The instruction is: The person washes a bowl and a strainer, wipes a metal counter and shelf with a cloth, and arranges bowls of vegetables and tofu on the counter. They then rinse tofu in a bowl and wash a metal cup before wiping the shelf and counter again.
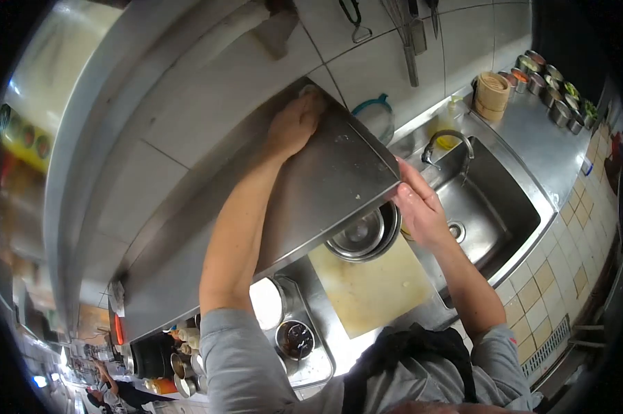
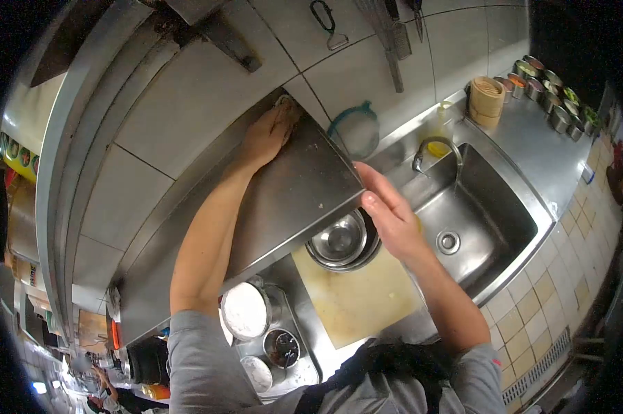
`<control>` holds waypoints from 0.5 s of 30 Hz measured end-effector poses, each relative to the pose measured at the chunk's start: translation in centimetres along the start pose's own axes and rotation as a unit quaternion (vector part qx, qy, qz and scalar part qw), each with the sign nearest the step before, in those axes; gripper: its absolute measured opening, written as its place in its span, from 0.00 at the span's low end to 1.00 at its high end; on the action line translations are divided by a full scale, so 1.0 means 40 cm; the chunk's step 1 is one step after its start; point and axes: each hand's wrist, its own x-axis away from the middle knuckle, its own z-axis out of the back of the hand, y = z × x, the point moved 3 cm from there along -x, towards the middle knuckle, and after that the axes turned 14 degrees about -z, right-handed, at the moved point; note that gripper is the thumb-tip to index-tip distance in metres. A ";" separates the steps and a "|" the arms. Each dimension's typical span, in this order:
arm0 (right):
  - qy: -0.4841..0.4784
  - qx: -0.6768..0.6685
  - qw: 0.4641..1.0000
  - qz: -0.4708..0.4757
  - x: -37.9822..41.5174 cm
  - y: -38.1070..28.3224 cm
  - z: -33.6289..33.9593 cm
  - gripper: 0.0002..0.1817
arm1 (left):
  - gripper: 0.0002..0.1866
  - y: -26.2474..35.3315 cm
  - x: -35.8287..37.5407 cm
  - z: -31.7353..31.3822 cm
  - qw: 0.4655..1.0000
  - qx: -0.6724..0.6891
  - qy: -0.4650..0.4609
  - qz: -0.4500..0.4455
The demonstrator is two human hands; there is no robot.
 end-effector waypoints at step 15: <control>-0.061 -0.472 0.875 -0.093 0.118 0.105 -0.081 0.28 | 0.25 0.491 0.487 -0.242 0.948 0.020 0.163 -0.273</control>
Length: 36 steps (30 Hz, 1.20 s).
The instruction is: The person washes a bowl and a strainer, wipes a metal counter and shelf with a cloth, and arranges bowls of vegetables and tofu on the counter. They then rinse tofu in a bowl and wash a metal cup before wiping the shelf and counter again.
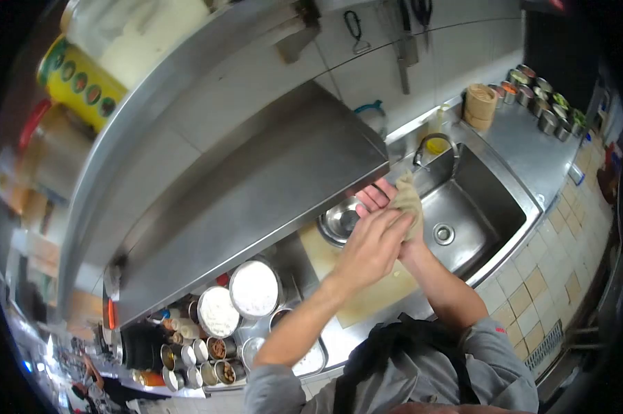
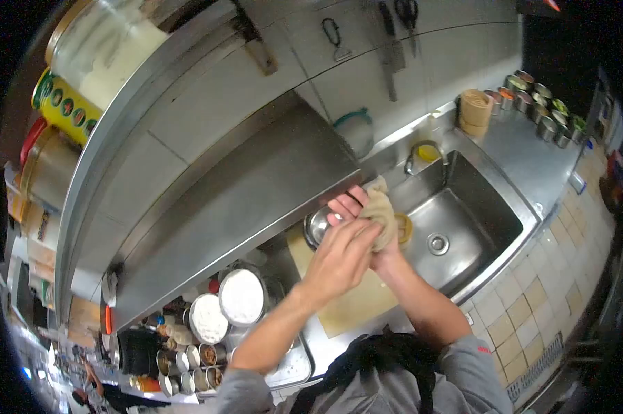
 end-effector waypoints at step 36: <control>0.585 0.043 0.757 0.288 1.650 -0.848 0.444 0.15 | 0.17 0.269 -0.440 -0.921 0.887 0.293 -0.109 0.339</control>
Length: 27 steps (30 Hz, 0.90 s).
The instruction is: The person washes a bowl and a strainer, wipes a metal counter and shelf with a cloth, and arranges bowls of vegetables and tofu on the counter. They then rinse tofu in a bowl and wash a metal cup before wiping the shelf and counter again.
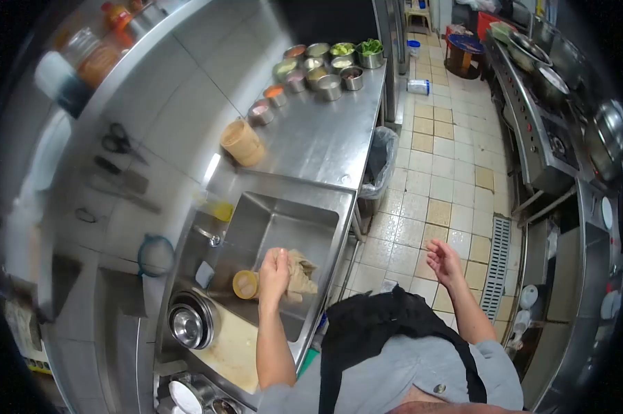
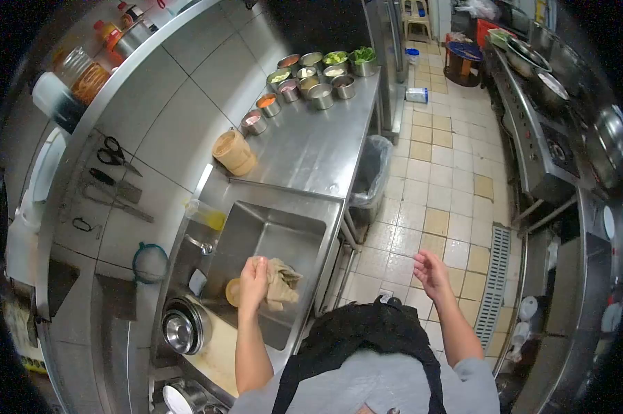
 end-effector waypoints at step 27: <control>0.043 0.295 0.955 -0.013 -0.590 -0.514 -0.542 0.19 | 0.11 -0.132 -0.781 -0.234 0.985 0.127 0.113 -0.017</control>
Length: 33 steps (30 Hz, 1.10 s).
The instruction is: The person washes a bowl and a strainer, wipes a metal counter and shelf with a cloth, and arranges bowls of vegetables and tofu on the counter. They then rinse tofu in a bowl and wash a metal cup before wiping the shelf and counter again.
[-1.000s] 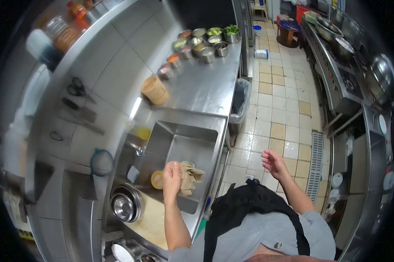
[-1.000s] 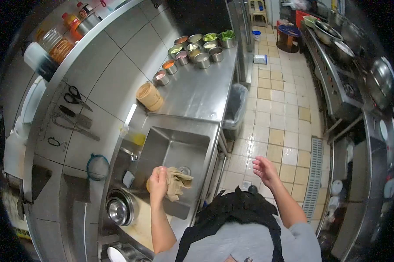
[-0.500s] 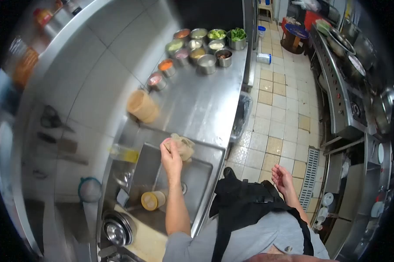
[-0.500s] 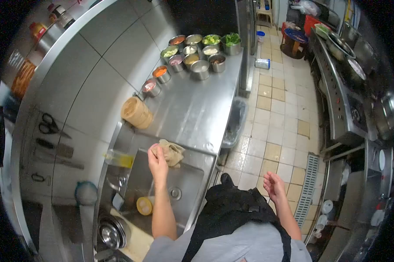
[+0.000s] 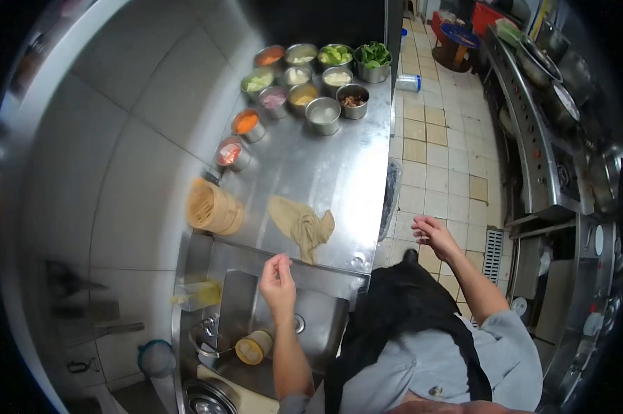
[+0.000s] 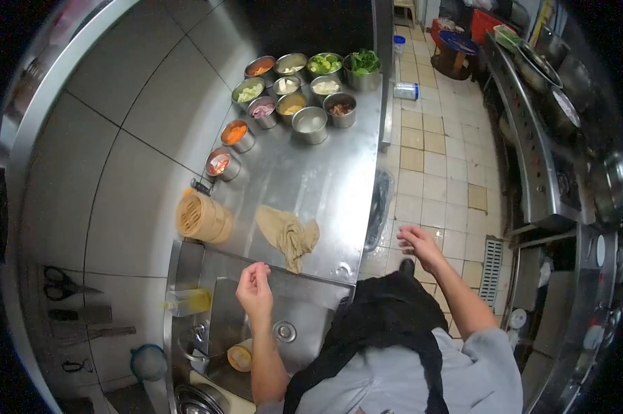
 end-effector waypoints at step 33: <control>-0.036 0.108 0.984 0.138 -0.987 -1.060 -0.124 0.20 | 0.25 -0.226 -0.697 -0.783 0.868 -0.339 -0.362 0.037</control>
